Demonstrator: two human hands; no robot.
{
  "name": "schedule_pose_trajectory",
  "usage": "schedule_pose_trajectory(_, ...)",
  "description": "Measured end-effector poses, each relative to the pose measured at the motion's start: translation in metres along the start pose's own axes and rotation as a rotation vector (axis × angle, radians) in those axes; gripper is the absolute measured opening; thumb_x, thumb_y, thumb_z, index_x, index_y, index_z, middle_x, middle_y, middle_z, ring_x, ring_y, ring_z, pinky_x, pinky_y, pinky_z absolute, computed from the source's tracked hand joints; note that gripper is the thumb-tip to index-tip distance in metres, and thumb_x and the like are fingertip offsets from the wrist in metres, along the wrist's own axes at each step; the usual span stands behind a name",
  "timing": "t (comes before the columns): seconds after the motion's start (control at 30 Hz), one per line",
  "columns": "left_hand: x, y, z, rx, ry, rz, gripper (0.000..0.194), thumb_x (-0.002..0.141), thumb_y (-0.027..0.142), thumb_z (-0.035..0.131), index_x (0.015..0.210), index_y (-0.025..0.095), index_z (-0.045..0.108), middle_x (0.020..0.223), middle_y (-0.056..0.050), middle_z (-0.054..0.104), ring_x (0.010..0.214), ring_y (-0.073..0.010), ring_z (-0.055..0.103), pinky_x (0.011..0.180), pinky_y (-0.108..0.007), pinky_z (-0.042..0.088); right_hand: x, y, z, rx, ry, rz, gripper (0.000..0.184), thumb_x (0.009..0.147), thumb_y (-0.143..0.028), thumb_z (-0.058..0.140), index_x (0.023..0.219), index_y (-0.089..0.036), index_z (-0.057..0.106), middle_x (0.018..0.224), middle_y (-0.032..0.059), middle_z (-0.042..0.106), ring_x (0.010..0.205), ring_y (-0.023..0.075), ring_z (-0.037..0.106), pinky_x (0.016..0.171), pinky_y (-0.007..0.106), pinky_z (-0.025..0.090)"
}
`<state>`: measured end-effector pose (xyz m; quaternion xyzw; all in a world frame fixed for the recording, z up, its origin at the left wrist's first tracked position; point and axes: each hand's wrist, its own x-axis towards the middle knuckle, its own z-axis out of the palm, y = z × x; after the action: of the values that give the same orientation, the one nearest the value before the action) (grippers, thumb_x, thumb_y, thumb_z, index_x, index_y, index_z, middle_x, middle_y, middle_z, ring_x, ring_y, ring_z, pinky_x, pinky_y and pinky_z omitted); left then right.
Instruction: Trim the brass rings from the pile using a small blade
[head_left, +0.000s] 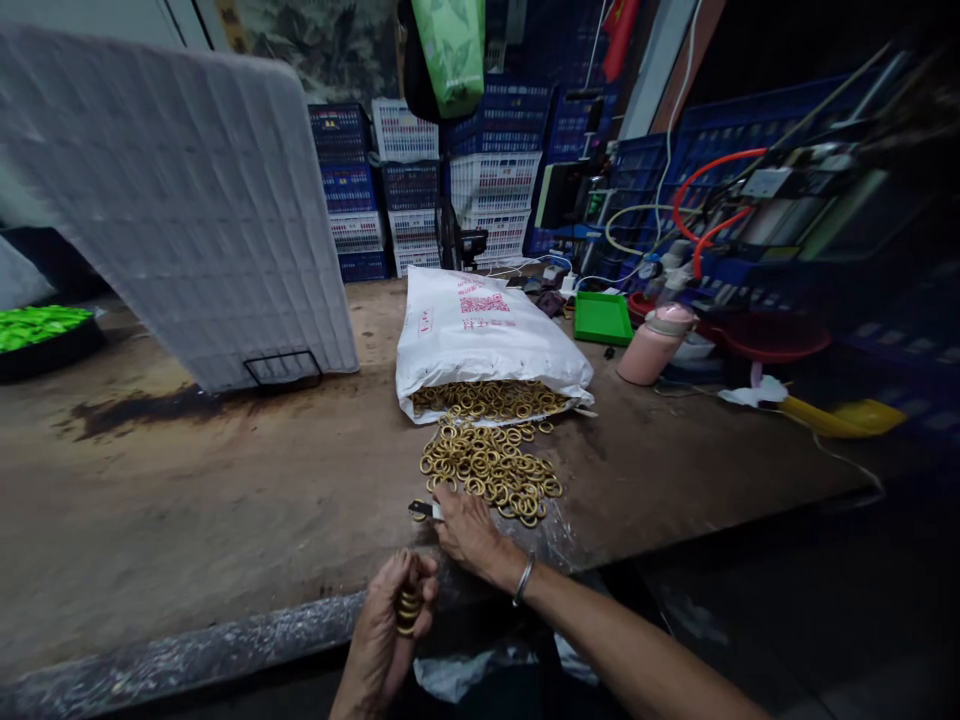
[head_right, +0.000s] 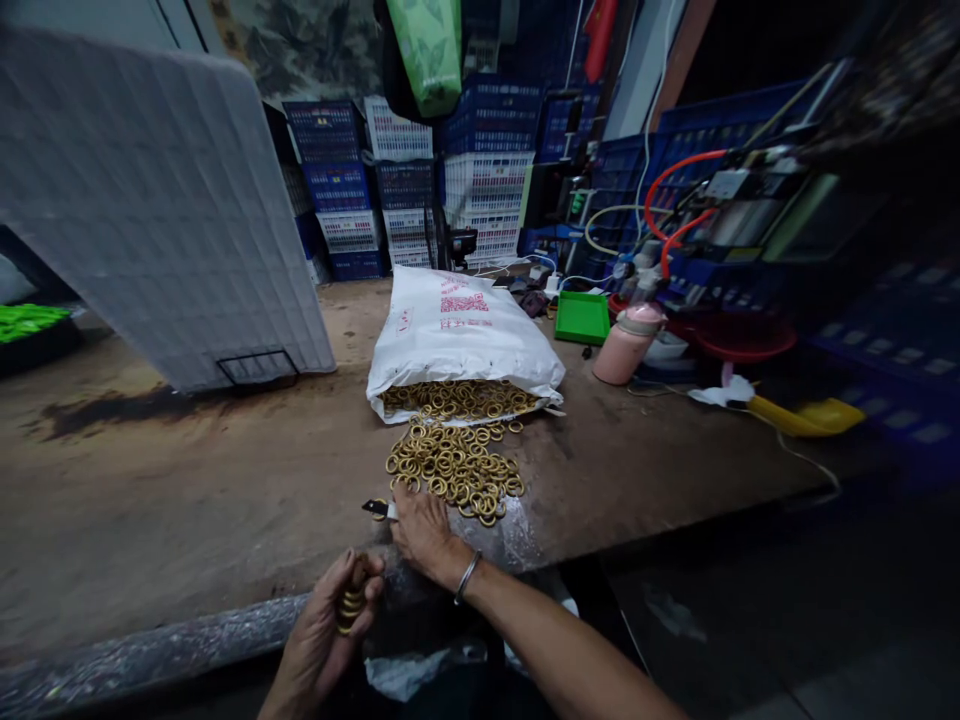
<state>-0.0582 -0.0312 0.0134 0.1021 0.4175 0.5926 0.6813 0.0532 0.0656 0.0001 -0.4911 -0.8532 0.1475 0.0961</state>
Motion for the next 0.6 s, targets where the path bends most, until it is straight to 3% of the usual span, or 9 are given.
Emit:
schedule_pose_trajectory(0.13,0.004,0.004,-0.009,-0.014,0.045,0.027,0.022,0.066,0.033,0.066,0.067,0.013,0.058,0.067,-0.002,0.060,0.051,-0.0060,0.048,0.036,-0.014,0.028,0.012,-0.011,0.007,-0.033,0.020,0.020,0.022,0.077,-0.023,0.041,0.098,-0.016,0.047,0.081,0.0069,0.062,0.073,0.0183,0.055,0.063,0.027,0.029)
schedule_pose_trajectory(0.3,0.005,0.007,-0.007,0.031,0.057,0.050,0.023,0.064,0.034,0.068,0.068,0.014,0.057,0.066,-0.001,0.061,0.050,-0.0068,0.048,0.037,-0.015,0.030,0.016,-0.013,0.011,-0.054,0.008,0.030,0.022,0.075,-0.019,0.042,0.096,-0.016,0.047,0.081,0.0081,0.062,0.074,0.0192,0.055,0.064,0.028,0.030)
schedule_pose_trajectory(0.47,0.008,0.013,0.003,0.008,0.097,0.052,0.027,0.056,0.033,0.073,0.072,0.019,0.057,0.060,0.002,0.059,0.044,-0.0062,0.044,0.034,-0.014,0.026,0.007,-0.004,0.004,0.019,0.021,-0.049,0.027,0.068,-0.017,0.044,0.095,-0.017,0.047,0.081,0.0063,0.059,0.074,0.0185,0.052,0.063,0.027,0.031)
schedule_pose_trajectory(0.6,0.012,0.017,0.002,0.031,0.148,-0.014,0.038,0.049,0.031,0.075,0.082,0.020,0.061,0.061,0.001,0.060,0.046,-0.0085,0.050,0.037,-0.016,0.033,-0.004,0.009,-0.008,0.163,0.072,-0.119,0.031,0.063,-0.012,0.043,0.093,-0.019,0.045,0.084,0.0031,0.056,0.075,0.0159,0.050,0.063,0.024,0.032)
